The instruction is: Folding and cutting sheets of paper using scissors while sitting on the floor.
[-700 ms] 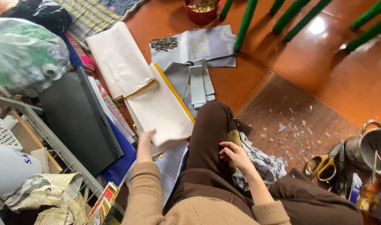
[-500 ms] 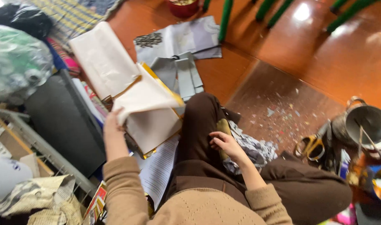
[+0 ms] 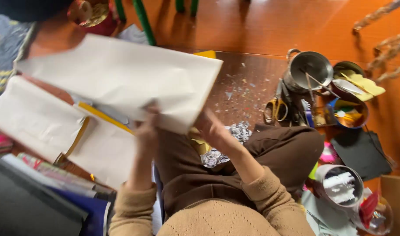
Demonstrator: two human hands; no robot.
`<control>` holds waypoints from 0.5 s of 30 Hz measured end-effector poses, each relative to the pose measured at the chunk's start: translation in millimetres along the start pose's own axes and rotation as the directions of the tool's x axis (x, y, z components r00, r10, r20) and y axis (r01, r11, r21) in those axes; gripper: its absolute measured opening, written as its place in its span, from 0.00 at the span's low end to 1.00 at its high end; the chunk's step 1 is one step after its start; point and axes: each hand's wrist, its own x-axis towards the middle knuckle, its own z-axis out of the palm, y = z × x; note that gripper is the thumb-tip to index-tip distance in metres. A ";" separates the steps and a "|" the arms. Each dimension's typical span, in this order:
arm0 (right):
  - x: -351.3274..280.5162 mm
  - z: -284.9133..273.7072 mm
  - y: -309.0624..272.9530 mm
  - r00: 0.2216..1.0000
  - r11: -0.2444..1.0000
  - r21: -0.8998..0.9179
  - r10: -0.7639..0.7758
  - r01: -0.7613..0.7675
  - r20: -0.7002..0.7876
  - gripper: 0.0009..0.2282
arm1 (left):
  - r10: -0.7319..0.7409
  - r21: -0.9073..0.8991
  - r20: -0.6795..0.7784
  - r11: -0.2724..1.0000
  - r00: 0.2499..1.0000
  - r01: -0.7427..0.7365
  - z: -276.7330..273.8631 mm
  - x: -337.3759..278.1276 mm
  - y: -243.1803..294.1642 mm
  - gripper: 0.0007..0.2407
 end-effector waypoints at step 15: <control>-26.5 -369.5 58.3 0.433 0.966 -0.165 -0.064 -0.199 -0.899 0.34 | -0.701 -0.595 0.273 0.414 0.659 0.688 86.6 84.8 -318.8 0.17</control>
